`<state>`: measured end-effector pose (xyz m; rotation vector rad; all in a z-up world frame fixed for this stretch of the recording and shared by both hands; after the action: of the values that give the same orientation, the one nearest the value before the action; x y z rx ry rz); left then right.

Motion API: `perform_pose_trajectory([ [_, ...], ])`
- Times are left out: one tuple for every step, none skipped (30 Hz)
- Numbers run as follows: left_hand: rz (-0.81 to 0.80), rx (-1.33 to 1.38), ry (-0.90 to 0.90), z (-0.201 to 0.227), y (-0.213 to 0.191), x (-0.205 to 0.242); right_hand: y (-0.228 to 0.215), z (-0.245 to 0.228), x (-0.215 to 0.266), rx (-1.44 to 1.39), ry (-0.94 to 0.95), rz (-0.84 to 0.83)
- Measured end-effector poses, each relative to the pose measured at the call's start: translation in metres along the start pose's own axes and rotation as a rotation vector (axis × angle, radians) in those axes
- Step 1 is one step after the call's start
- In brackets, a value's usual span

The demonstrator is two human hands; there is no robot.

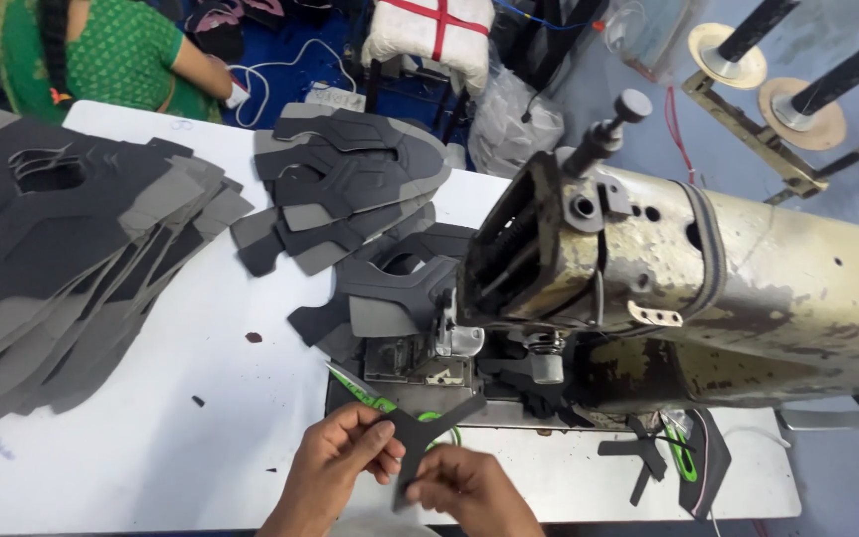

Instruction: The person uses a sewing machine to stitch together gray and black shoe upper components. They align the pieces under the needle, sew along the edges, and then use green scissors to trim excess thread. The process is repeated for multiple shoe parts, with finished pieces stacked on the table.

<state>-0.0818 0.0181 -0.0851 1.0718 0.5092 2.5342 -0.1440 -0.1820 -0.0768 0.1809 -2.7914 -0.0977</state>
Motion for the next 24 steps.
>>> perform_pose_trajectory([
  [0.004,0.004,0.002,0.001,-0.002,0.001,0.001,-0.001,-0.001,0.002,0.001,-0.006],
  [0.013,0.025,0.016,0.002,-0.004,0.002,0.004,-0.001,-0.002,0.274,0.036,-0.101],
  [0.02,0.045,0.03,0.004,-0.007,0.003,0.006,-0.001,-0.003,0.545,0.068,-0.195],
  [0.023,0.048,0.032,0.006,-0.011,0.004,0.001,0.007,-0.003,0.547,0.067,-0.199],
  [0.032,0.016,0.091,0.009,-0.015,0.005,-0.008,0.014,-0.004,0.486,0.033,-0.068],
  [0.042,-0.016,0.149,0.012,-0.019,0.006,-0.016,0.02,-0.004,0.423,-0.001,0.062],
  [0.046,-0.012,0.15,0.016,-0.02,0.008,-0.015,0.01,-0.003,0.425,0.0,0.057],
  [0.074,-0.138,0.112,0.019,-0.021,0.01,-0.019,-0.001,-0.001,0.379,0.015,0.253],
  [0.102,-0.266,0.074,0.022,-0.022,0.011,-0.023,-0.011,0.001,0.329,0.029,0.45],
  [0.105,-0.264,0.074,0.032,-0.013,0.019,-0.019,-0.02,0.003,0.33,0.029,0.447],
  [0.13,-0.627,-0.008,0.042,-0.004,0.026,-0.013,-0.033,0.002,0.464,-0.057,0.428],
  [0.154,-0.989,-0.096,0.051,0.004,0.033,-0.006,-0.046,0.002,0.598,-0.145,0.409],
  [0.167,-0.985,-0.097,0.049,0.005,0.035,-0.007,-0.032,0.0,0.595,-0.15,0.397],
  [0.04,-0.951,0.032,0.048,0.011,0.037,0.0,-0.022,-0.004,0.596,-0.349,0.222],
  [-0.08,-0.91,0.161,0.048,0.015,0.04,0.007,-0.012,-0.007,0.588,-0.548,0.038],
  [-0.06,-0.906,0.161,0.047,0.007,0.038,0.01,-0.009,-0.009,0.582,-0.554,0.019],
  [-0.006,-0.968,0.315,0.05,0.001,0.037,0.01,-0.006,-0.013,0.594,-0.472,0.016],
  [0.05,-1.03,0.469,0.054,-0.006,0.037,0.011,-0.002,-0.017,0.607,-0.39,0.013],
  [0.071,-1.024,0.47,0.069,-0.032,0.034,0.002,0.005,-0.016,0.608,-0.396,-0.008],
  [0.29,-0.993,0.602,0.089,-0.062,0.035,-0.011,0.011,-0.015,0.565,-0.432,0.086],
  [0.506,-0.956,0.733,0.108,-0.091,0.037,-0.024,0.016,-0.014,0.523,-0.467,0.186],
  [0.524,-0.951,0.735,0.147,-0.108,0.056,-0.036,0.039,-0.015,0.523,-0.473,0.169],
  [0.771,-1.033,0.83,0.188,-0.126,0.08,-0.052,0.062,-0.015,0.459,-0.459,0.331],
  [1.025,-1.106,0.919,0.228,-0.142,0.105,-0.07,0.085,-0.014,0.392,-0.44,0.491],
])
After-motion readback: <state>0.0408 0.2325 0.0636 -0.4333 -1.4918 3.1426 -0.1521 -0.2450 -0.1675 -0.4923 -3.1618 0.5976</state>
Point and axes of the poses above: each hand's wrist, its own x-axis away from the middle knuckle, its own y-axis out of the palm, z = x × y, the point moved 3 cm from there along -x, towards the middle knuckle, and after that the axes turned 10 degrees about -y, right-handed, at the moved point
